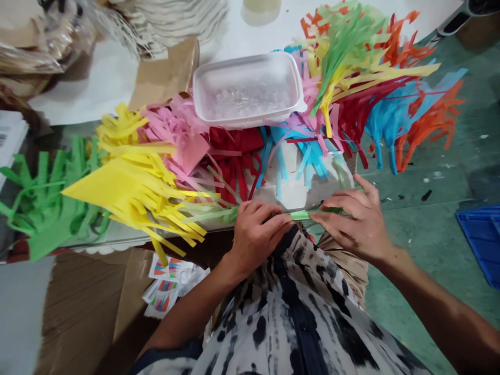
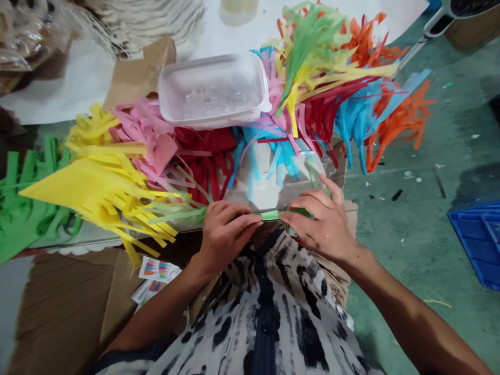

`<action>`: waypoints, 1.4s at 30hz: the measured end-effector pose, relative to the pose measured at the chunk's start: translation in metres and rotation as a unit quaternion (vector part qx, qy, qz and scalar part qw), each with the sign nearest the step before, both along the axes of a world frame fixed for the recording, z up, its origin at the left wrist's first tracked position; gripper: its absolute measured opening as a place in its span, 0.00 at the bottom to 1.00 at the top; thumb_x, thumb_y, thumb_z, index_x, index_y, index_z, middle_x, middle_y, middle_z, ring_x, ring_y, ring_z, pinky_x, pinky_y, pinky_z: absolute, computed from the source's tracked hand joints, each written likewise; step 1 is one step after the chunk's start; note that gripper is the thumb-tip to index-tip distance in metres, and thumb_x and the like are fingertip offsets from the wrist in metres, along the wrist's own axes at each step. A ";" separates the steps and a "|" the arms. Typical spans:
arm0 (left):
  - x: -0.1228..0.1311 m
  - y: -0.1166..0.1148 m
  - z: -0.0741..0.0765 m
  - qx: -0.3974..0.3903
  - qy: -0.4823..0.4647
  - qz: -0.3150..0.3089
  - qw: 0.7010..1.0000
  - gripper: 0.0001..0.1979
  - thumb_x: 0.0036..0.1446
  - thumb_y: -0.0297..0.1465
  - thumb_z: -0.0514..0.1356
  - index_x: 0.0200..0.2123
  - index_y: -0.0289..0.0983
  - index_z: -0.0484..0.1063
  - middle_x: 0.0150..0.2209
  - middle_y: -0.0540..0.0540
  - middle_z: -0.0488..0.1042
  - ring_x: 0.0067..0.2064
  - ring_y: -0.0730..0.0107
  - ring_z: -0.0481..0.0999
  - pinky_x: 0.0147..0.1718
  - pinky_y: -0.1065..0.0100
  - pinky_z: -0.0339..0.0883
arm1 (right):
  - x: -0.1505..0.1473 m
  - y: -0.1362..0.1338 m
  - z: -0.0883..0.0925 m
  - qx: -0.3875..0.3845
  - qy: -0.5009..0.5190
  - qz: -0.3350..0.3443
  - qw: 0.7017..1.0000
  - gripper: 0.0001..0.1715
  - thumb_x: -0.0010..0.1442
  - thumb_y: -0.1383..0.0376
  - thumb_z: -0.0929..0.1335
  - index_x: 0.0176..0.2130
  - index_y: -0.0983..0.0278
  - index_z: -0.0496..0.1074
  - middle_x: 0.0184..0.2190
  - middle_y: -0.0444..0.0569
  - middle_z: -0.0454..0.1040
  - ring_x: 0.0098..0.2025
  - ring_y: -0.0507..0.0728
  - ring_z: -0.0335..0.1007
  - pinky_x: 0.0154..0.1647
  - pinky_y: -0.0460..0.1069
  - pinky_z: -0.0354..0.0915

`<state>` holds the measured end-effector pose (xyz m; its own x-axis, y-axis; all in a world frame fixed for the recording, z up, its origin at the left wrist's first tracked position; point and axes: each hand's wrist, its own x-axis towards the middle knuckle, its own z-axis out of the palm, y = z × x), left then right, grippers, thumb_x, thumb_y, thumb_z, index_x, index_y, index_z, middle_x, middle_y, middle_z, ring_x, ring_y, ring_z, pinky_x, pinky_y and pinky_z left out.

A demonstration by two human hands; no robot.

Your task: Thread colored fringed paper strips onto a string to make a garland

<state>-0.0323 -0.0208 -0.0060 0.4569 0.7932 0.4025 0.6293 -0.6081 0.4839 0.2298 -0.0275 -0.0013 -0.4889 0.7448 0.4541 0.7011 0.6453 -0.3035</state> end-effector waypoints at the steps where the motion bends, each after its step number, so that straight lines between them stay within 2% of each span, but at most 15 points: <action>1: 0.000 0.000 0.000 0.001 0.000 0.001 1.000 0.02 0.66 0.33 0.67 0.39 0.43 0.81 0.37 0.50 0.83 0.40 0.66 0.75 0.44 0.59 0.61 | 0.001 0.000 0.000 -0.014 0.011 -0.002 1.000 0.06 0.67 0.65 0.73 0.43 0.55 0.83 0.41 0.47 0.79 0.46 0.60 0.75 0.72 0.70 0.56; 4: 0.001 0.003 0.001 0.019 0.005 0.001 1.000 0.03 0.66 0.32 0.67 0.37 0.42 0.80 0.36 0.50 0.82 0.39 0.66 0.75 0.44 0.60 0.61 | 0.002 0.003 0.001 -0.036 0.028 -0.003 0.999 0.06 0.68 0.65 0.72 0.43 0.54 0.82 0.41 0.47 0.79 0.47 0.60 0.75 0.71 0.71 0.56; 8: 0.004 0.008 0.001 0.065 0.029 -0.006 0.997 0.04 0.67 0.29 0.65 0.37 0.40 0.78 0.37 0.50 0.82 0.40 0.66 0.74 0.46 0.60 0.62 | 0.001 0.007 0.003 -0.017 0.017 -0.010 1.000 0.07 0.68 0.66 0.72 0.43 0.55 0.81 0.41 0.47 0.78 0.48 0.61 0.75 0.73 0.71 0.54; 14: 0.007 0.007 0.005 -0.007 0.077 0.027 0.997 0.05 0.70 0.33 0.63 0.39 0.40 0.77 0.38 0.47 0.81 0.41 0.62 0.73 0.46 0.58 0.59 | -0.002 0.004 0.000 -0.093 0.050 -0.063 0.992 0.04 0.69 0.62 0.72 0.41 0.53 0.80 0.43 0.47 0.75 0.48 0.61 0.75 0.73 0.72 0.54; 19: 0.005 0.011 0.011 -0.025 0.110 0.035 0.993 0.08 0.70 0.37 0.62 0.38 0.39 0.76 0.37 0.46 0.79 0.42 0.59 0.72 0.46 0.56 0.58 | 0.000 0.005 0.002 -0.128 0.058 -0.094 0.986 0.03 0.68 0.59 0.73 0.41 0.53 0.81 0.46 0.48 0.75 0.51 0.64 0.73 0.71 0.73 0.54; 24: 0.002 0.014 0.011 -0.036 0.097 0.044 0.994 0.08 0.68 0.37 0.64 0.37 0.40 0.76 0.36 0.47 0.79 0.43 0.59 0.72 0.50 0.55 0.57 | -0.001 0.008 0.009 -0.158 0.045 -0.096 0.982 0.04 0.68 0.59 0.73 0.41 0.54 0.81 0.48 0.51 0.75 0.56 0.67 0.71 0.69 0.73 0.56; 31: -0.004 0.015 0.011 -0.054 0.072 0.048 0.995 0.08 0.68 0.37 0.65 0.36 0.40 0.75 0.36 0.49 0.79 0.44 0.60 0.72 0.52 0.54 0.57 | -0.006 0.009 0.009 -0.163 0.064 -0.120 0.977 0.03 0.65 0.59 0.75 0.38 0.55 0.80 0.46 0.50 0.75 0.53 0.67 0.71 0.64 0.73 0.61; 42: 0.000 0.017 0.016 -0.089 0.069 0.070 0.991 0.08 0.66 0.35 0.65 0.33 0.40 0.74 0.36 0.48 0.77 0.44 0.59 0.72 0.54 0.52 0.58 | -0.024 0.005 0.010 -0.175 0.043 -0.161 0.970 0.02 0.65 0.62 0.71 0.37 0.58 0.75 0.46 0.53 0.72 0.56 0.69 0.69 0.71 0.78 0.48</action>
